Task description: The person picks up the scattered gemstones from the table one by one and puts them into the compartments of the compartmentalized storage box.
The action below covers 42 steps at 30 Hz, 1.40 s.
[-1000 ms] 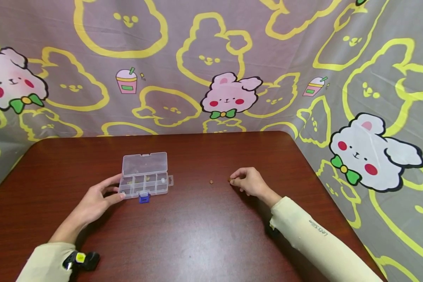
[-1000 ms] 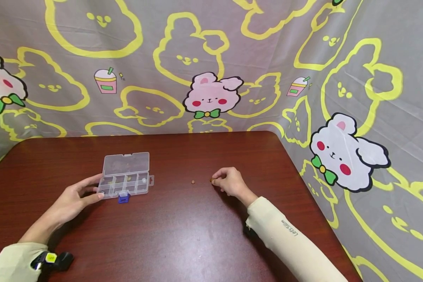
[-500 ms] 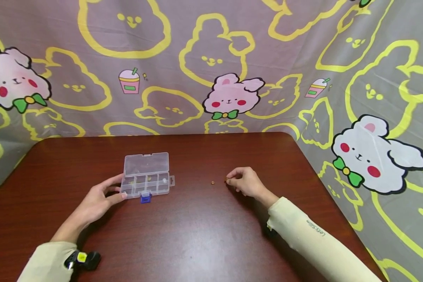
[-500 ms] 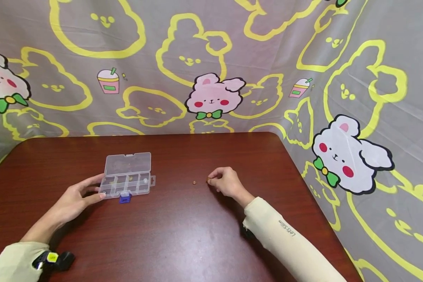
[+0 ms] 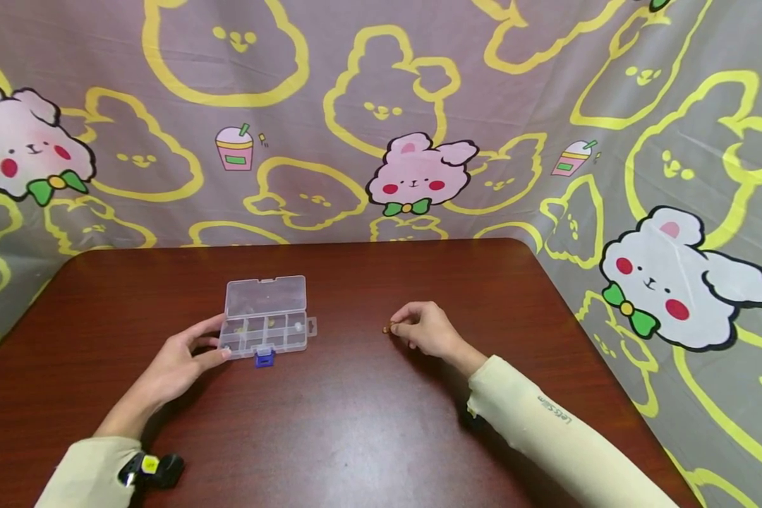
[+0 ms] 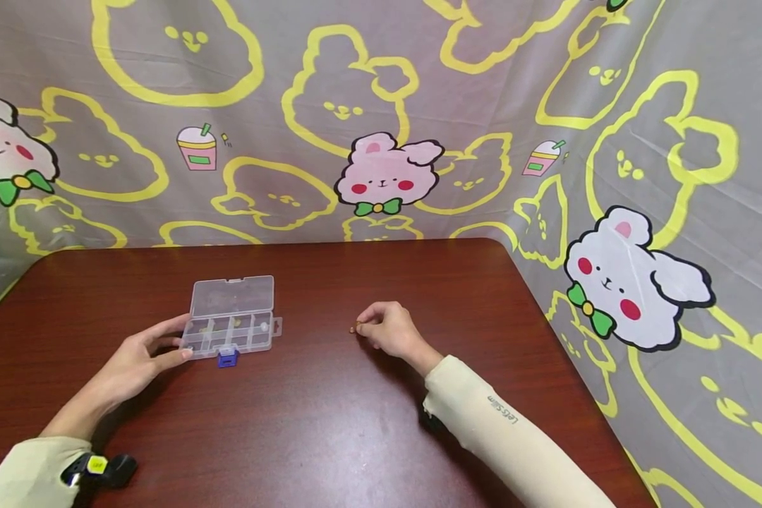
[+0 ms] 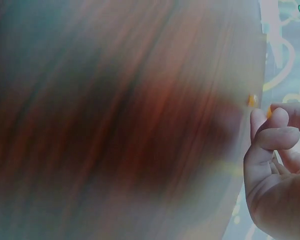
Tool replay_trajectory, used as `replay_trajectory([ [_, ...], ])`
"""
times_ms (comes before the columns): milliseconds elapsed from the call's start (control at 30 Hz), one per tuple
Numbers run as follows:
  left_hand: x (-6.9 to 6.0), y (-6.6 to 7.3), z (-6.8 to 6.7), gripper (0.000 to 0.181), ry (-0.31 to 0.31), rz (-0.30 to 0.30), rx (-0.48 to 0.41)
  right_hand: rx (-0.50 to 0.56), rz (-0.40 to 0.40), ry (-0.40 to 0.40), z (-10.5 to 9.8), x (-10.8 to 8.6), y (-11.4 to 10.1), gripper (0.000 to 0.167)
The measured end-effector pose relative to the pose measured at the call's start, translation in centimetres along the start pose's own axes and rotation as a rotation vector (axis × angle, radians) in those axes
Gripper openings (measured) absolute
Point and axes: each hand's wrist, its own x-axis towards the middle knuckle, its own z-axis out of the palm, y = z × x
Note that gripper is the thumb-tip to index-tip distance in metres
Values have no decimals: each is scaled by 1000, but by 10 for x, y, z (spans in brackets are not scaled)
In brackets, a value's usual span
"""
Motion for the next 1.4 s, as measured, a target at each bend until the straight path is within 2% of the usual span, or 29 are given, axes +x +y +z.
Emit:
replay_trajectory([
  [333, 0, 0, -2, 70, -1, -22, -8, 93, 7, -74, 19, 4, -12, 7],
  [767, 1, -2, 0, 70, 8, -3, -22, 201, -38, -139, 52, 12, -27, 9],
  [967, 0, -2, 1, 69, 11, 11, -31, 211, -31, -167, 67, 16, -36, 8],
  [1400, 1, -2, 0, 69, 2, -4, -28, 245, -66, -196, 90, 24, -57, 10],
])
